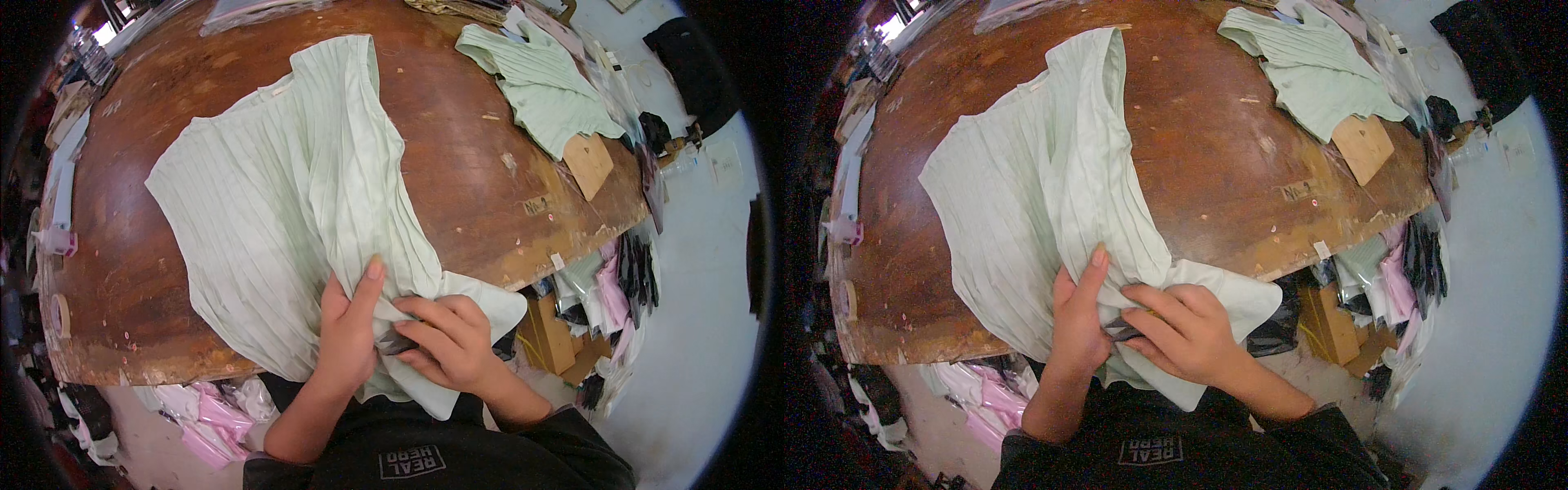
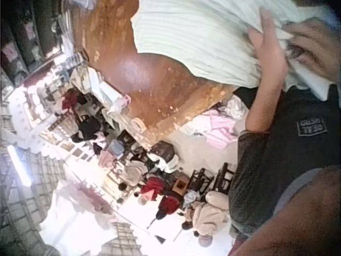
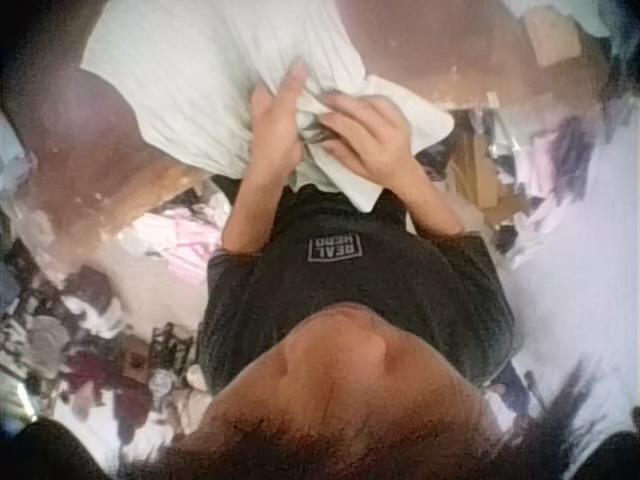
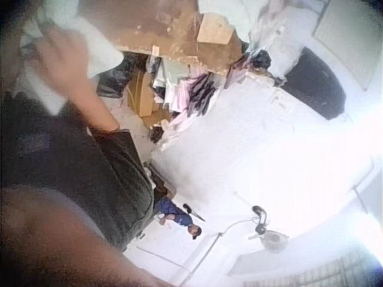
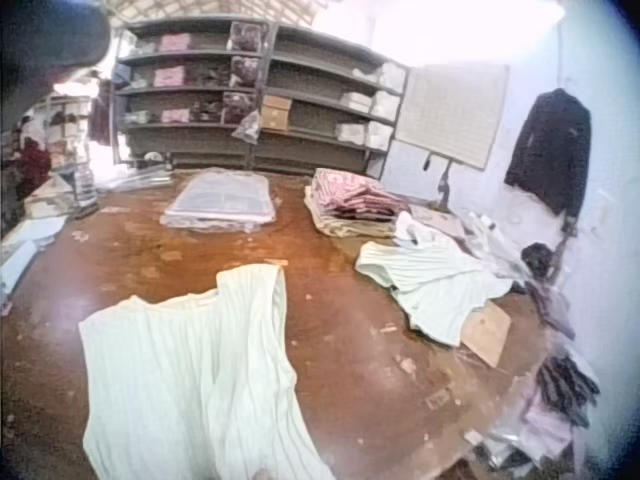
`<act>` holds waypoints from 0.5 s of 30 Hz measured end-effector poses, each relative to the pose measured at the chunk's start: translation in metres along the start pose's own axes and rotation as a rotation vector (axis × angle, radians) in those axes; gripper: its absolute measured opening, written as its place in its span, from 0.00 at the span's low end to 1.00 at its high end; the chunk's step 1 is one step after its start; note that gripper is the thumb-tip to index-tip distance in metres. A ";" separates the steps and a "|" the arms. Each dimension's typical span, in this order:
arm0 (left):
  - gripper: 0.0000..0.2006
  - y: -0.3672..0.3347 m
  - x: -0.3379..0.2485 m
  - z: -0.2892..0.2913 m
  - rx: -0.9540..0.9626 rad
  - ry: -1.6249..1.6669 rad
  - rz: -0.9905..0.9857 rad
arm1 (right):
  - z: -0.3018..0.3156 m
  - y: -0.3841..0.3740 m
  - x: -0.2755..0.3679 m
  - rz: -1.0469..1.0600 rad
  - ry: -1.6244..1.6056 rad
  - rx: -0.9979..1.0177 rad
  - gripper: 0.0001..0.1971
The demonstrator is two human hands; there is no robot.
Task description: The person uses small scissors to trim loose threads and excess fabric from the edges of a light green pleated garment on a wooden table. The garment is repeatedly repositioned and smoothed as trimming progresses.
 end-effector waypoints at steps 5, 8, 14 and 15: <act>0.17 -0.004 -0.006 -0.011 0.045 -0.119 0.117 | -0.004 0.000 -0.001 -0.001 0.014 0.062 0.21; 0.17 -0.006 -0.008 -0.010 0.021 -0.088 0.106 | -0.001 0.001 -0.003 -0.039 -0.075 0.063 0.20; 0.15 -0.005 -0.006 -0.010 -0.005 -0.073 0.035 | 0.008 0.015 -0.012 -0.408 -0.691 -0.032 0.14; 0.15 -0.005 -0.006 -0.010 -0.001 -0.073 0.017 | 0.008 0.016 -0.012 -0.483 -0.804 -0.023 0.14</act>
Point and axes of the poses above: each hand's wrist, its own y-axis away from the middle knuckle, its own z-axis out of the back of the hand, x = y × z, the point moved 5 cm from there along -y, towards the middle knuckle, and after that the axes turned 14 degrees about x, right-handed, at the moved point
